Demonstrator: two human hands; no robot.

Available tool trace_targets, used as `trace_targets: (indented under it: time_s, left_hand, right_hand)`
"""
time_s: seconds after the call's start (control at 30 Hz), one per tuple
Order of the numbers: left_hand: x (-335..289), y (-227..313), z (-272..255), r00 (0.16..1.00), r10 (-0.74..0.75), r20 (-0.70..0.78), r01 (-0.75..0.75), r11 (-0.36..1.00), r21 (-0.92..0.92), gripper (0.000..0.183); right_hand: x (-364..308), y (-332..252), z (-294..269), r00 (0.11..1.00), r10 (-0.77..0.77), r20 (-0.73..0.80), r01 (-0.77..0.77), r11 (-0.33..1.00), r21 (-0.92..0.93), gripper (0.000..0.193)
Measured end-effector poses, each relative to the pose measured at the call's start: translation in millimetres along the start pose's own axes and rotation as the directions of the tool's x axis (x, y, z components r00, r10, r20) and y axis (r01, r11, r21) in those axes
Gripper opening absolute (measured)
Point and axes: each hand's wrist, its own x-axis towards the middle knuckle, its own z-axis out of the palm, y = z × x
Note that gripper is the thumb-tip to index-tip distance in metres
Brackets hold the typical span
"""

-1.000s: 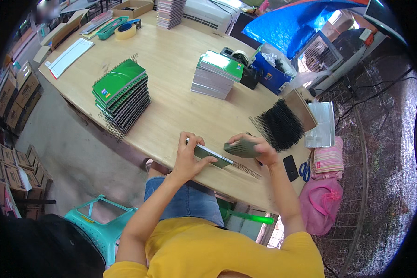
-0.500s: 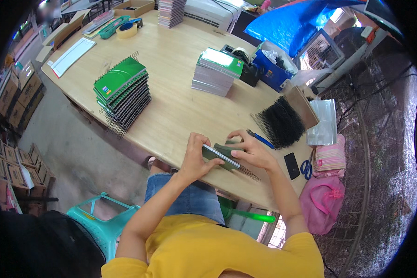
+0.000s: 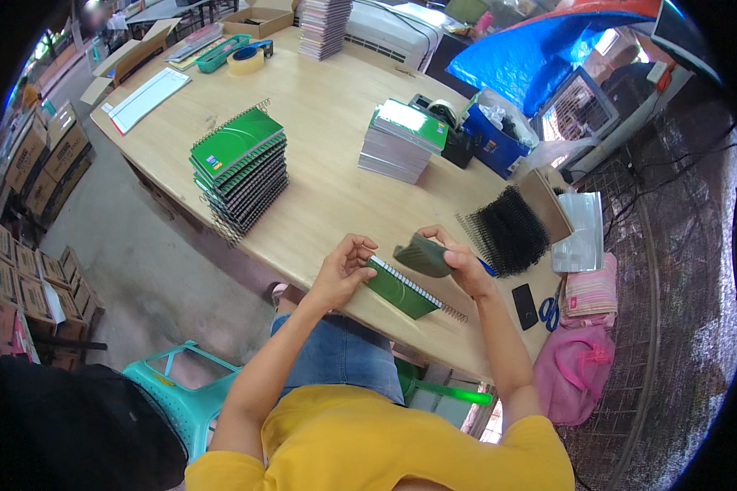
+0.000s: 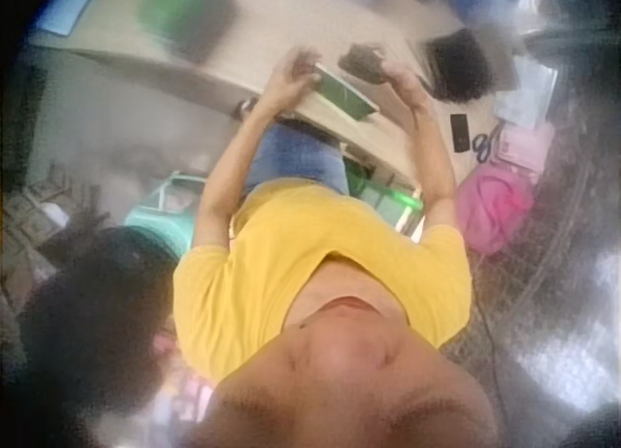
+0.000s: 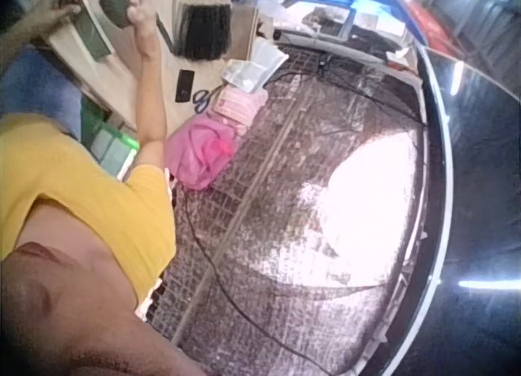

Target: The person assembles notebooks by sliding spiral wire coils through the punched holes of paper stacks and green covers, then trims the excess wire using a pair of pliers.

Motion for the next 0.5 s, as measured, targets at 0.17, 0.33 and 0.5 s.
trace_targets:
  time_s: [0.17, 0.33, 0.5]
  left_hand:
    - [3, 0, -2, 1.0, 0.021, -0.008, -0.021, 0.998, -0.061, 0.053]
    - [-18, 27, 7, 0.992, 0.064, -0.108, -0.078, 0.988, -0.132, 0.068]
    - [-25, 46, 21, 0.998, 0.015, -0.065, -0.023, 0.993, -0.112, 0.077]
  right_hand:
    - [16, 15, -4, 0.998, 0.02, 0.061, 0.031, 0.691, -0.722, 0.065]
    - [-41, 31, -20, 0.849, -0.288, -0.443, -0.394, 0.211, -0.894, 0.056]
    - [-70, 66, -30, 0.78, -0.443, -0.441, -0.519, -0.065, -0.853, 0.053]
